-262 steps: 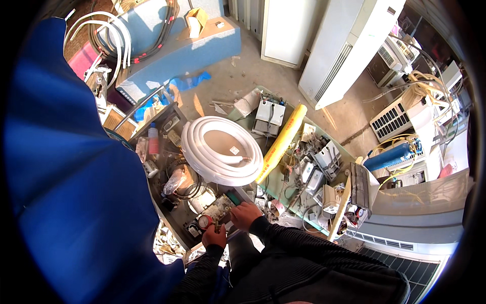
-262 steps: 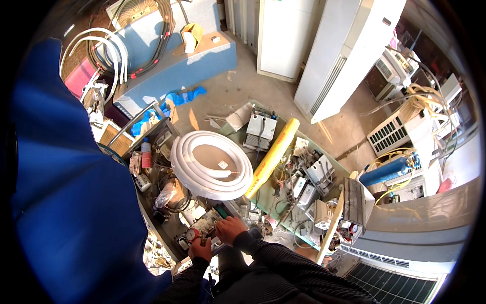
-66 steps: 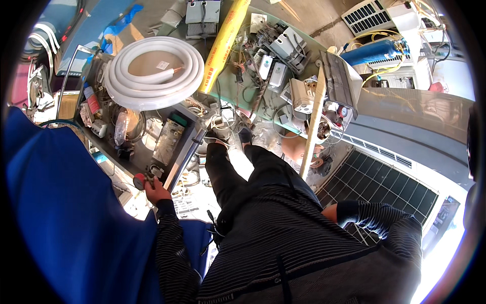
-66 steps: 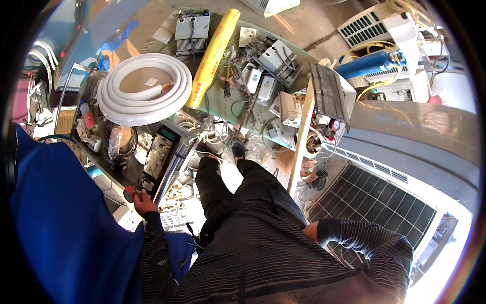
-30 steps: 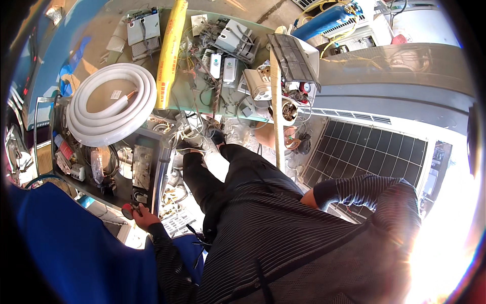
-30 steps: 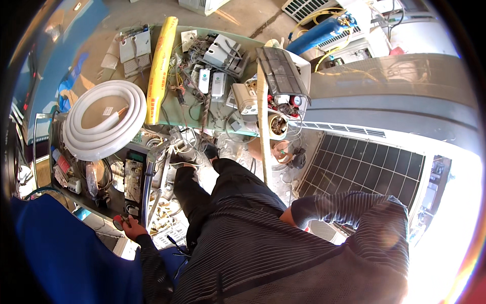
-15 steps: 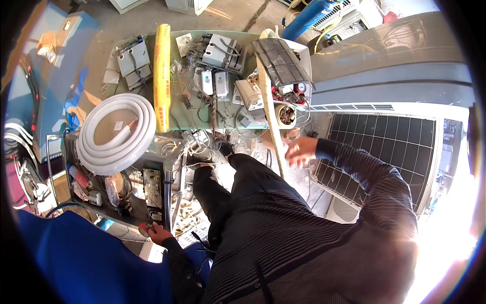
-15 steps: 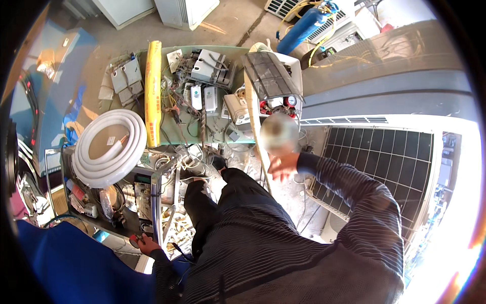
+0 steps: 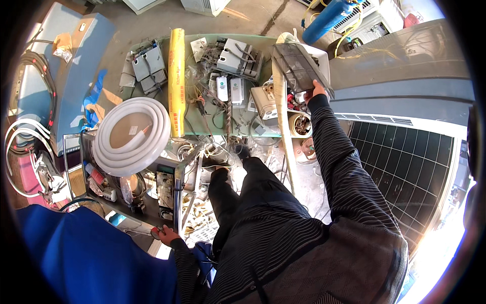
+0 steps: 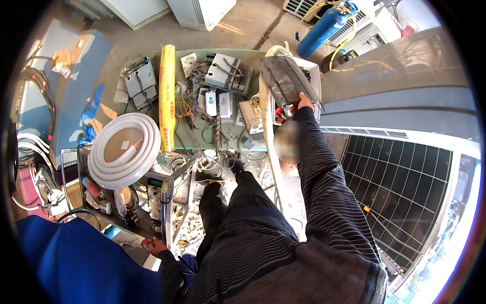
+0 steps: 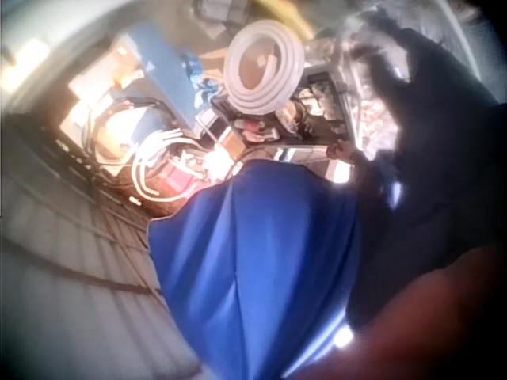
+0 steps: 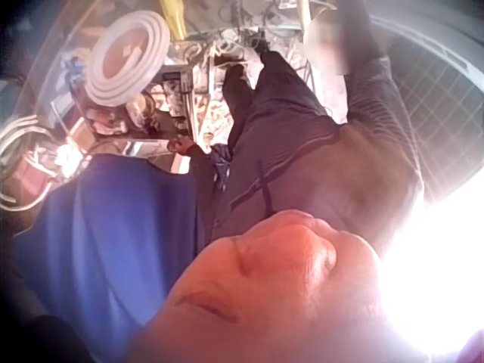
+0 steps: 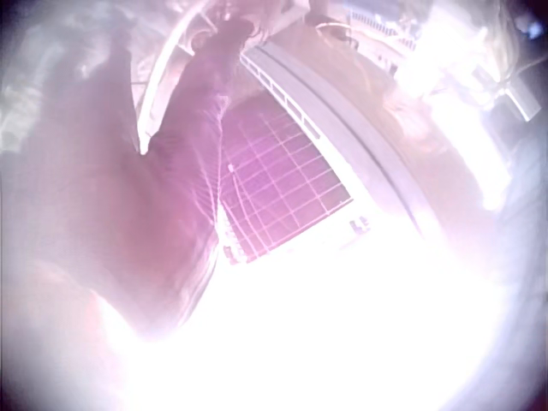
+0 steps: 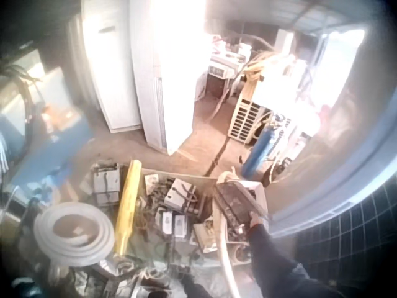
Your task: The person moves a large blue tarp aside, picks up a roll of white tubing, and places it on a cluttered workbench. They then pick up a red pressure gauge and a small metal component, examining them closely while standing in a workshop.
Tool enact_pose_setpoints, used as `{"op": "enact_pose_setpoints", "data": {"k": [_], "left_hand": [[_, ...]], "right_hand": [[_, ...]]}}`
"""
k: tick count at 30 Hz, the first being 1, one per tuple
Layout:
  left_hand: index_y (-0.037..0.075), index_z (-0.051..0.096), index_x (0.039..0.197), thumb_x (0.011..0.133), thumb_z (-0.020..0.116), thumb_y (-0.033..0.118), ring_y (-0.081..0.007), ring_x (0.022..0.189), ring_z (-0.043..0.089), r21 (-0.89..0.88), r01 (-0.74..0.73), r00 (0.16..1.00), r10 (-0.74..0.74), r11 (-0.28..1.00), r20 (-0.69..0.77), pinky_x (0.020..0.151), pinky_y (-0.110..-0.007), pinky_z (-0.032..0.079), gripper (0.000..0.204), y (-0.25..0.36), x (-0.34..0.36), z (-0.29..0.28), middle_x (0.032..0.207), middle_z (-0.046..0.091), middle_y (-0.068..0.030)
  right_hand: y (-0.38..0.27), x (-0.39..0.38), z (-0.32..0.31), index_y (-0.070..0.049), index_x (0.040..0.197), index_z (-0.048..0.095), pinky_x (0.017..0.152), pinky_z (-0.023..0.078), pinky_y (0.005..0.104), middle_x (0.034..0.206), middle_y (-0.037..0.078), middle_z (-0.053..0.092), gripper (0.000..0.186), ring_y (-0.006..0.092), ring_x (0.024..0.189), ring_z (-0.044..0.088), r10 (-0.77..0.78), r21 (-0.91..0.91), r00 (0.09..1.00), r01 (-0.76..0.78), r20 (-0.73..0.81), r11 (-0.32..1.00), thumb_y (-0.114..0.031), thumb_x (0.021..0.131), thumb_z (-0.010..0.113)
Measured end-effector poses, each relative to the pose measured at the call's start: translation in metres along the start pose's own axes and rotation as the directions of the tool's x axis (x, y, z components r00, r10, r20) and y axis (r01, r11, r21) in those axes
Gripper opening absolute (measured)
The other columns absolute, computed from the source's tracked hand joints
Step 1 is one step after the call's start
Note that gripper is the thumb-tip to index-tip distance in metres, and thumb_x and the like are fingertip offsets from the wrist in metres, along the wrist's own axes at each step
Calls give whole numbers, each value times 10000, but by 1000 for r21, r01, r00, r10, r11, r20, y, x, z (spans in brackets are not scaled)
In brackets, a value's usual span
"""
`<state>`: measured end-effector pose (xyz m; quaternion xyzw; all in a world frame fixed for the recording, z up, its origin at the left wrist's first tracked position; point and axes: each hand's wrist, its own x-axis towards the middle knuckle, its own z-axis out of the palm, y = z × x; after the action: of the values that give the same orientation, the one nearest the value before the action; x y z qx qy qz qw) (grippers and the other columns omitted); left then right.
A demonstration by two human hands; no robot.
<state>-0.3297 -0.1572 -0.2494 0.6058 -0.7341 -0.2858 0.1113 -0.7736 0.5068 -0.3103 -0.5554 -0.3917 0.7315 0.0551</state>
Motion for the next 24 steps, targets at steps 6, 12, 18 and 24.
{"op": "enact_pose_setpoints", "data": {"k": [6,12,18,24], "left_hand": [[-45,563,787,921,664,241,-159,550,496,-23,-57,998,57,998,-3,527,-327,418,332,-10,-8,-13,619,549,-62],[-87,612,947,915,667,233,-177,604,575,39,-36,999,35,999,28,566,-307,498,326,-23,11,-8,781,629,-111],[-64,628,1121,928,637,264,-214,704,644,123,-33,999,29,992,31,644,-329,533,380,-28,22,-7,873,682,-136],[-44,634,1148,925,642,277,-208,661,636,290,-431,894,447,855,10,593,-343,519,391,-57,44,-3,860,691,-126]], "right_hand": [[-132,-59,23,-130,825,503,432,385,306,624,22,529,192,193,490,482,-198,229,955,146,222,962,-248,926,614],[-220,-132,-1,-100,944,603,512,404,310,860,54,673,116,187,653,565,-331,323,816,189,473,927,-214,933,597],[-209,-160,-29,-72,905,575,521,400,311,735,39,624,141,153,585,533,-309,397,793,92,526,913,-206,948,572],[-182,-165,-46,-73,850,517,530,368,289,600,-13,463,161,104,522,460,-180,410,862,-35,474,911,-193,956,539]]}}
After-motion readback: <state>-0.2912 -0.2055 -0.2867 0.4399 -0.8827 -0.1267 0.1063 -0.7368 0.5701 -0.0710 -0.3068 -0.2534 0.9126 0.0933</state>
